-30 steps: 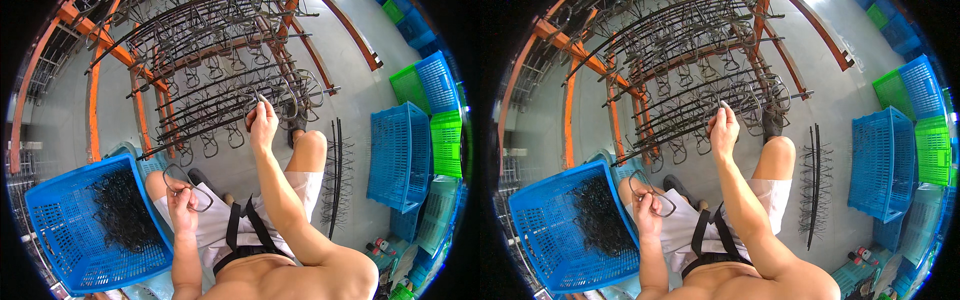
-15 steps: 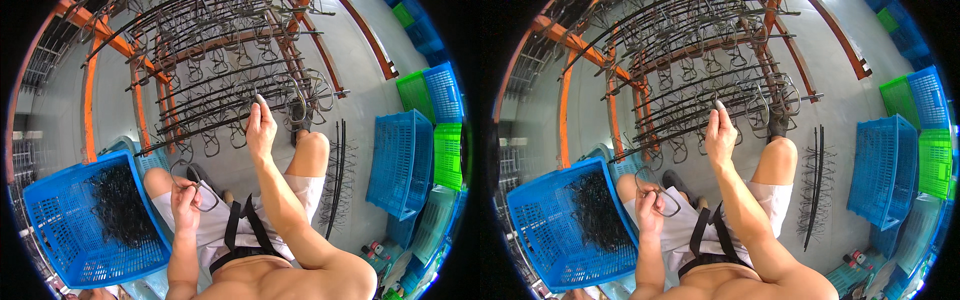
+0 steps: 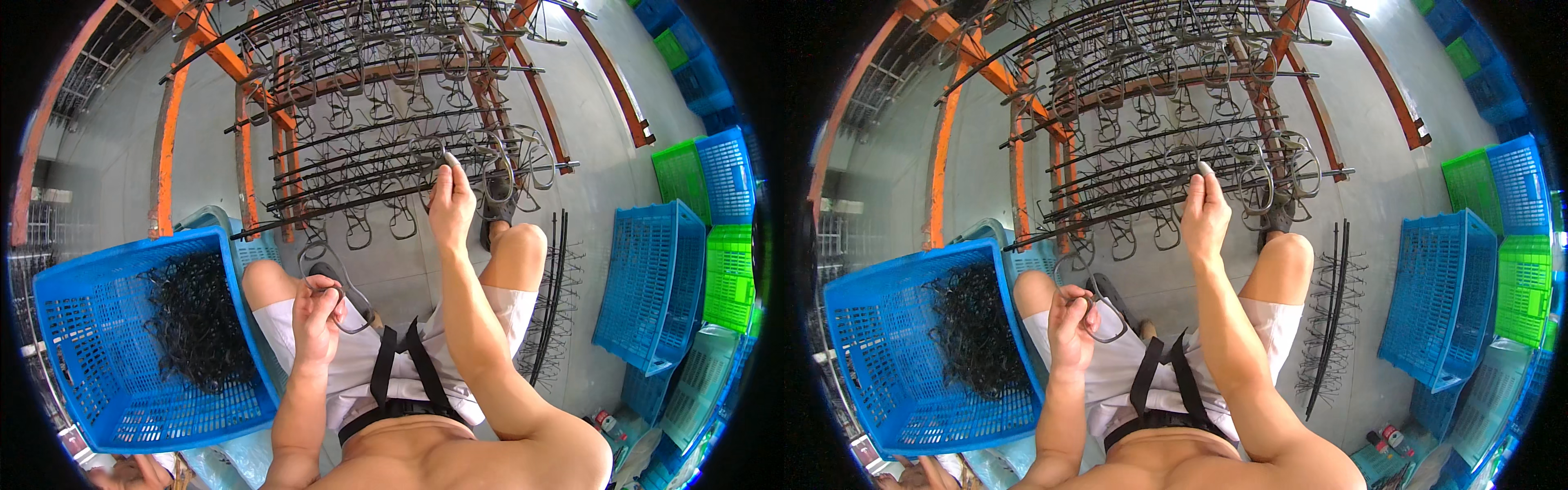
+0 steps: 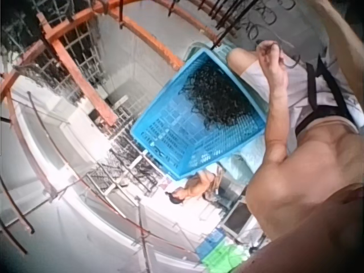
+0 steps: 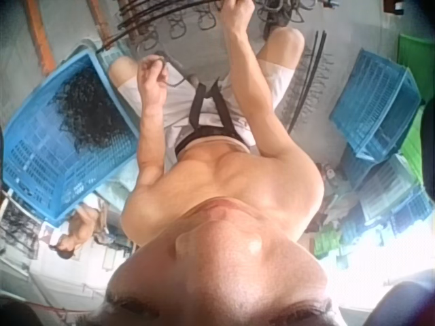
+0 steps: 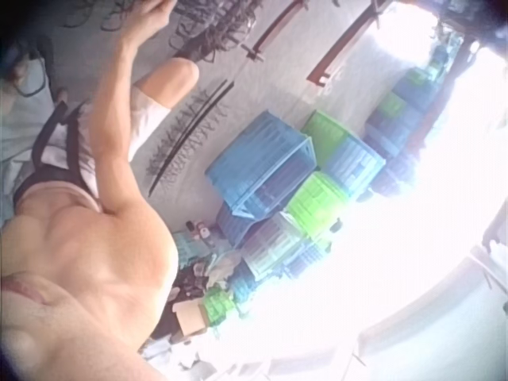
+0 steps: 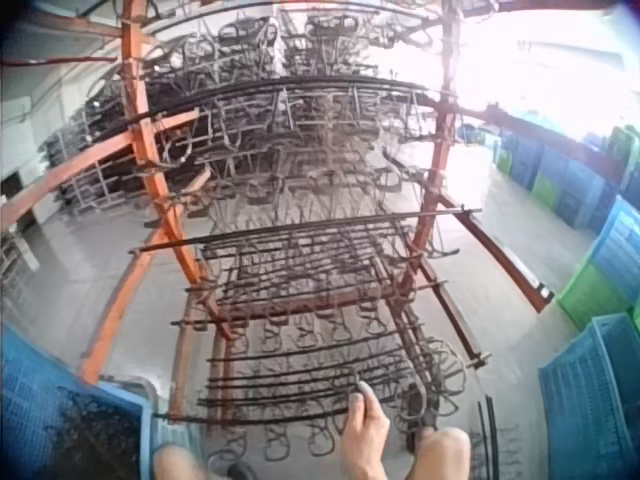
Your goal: The person repeatedly picks up small metal hooks from a blue basket and hangs them onto horizontal bars of a metal rack. The person handles the hooks one by one, placing them onto the rack structure.
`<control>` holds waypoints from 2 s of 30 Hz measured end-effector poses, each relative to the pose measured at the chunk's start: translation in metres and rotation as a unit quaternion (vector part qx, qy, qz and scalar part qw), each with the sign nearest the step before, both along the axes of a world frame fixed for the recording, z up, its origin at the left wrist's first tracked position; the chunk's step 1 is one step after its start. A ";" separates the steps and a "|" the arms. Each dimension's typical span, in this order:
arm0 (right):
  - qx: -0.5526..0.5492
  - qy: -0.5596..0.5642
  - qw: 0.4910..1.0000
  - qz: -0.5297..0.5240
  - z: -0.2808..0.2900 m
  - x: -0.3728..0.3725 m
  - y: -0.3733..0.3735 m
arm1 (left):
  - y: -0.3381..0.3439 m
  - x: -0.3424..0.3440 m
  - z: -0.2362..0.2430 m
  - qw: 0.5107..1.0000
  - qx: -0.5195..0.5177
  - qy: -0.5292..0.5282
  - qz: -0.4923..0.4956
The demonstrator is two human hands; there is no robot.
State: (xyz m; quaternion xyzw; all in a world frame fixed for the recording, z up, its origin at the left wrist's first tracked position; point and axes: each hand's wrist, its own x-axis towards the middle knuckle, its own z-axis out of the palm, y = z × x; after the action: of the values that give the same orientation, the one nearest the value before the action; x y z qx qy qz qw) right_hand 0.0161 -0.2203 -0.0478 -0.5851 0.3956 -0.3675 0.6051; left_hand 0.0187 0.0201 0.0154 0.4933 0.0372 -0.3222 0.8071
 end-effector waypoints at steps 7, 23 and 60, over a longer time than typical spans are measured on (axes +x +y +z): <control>-0.289 0.197 0.936 -0.045 0.029 -0.023 0.023 | -0.010 0.010 -0.001 0.998 -0.020 -0.056 -0.005; 0.085 -0.050 0.995 -0.009 0.011 0.028 0.066 | -0.105 0.036 -0.065 0.980 0.134 -0.139 0.050; -0.181 0.167 0.969 0.014 0.009 0.044 0.088 | -0.110 0.055 -0.080 0.992 -0.010 0.016 0.126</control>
State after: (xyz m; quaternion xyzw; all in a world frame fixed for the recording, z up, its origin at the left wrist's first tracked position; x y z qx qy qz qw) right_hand 0.0600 -0.1327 -0.0383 -0.7434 0.4101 -0.3214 0.4195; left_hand 0.0740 -0.0901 -0.0648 0.4710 0.1089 -0.2266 0.8456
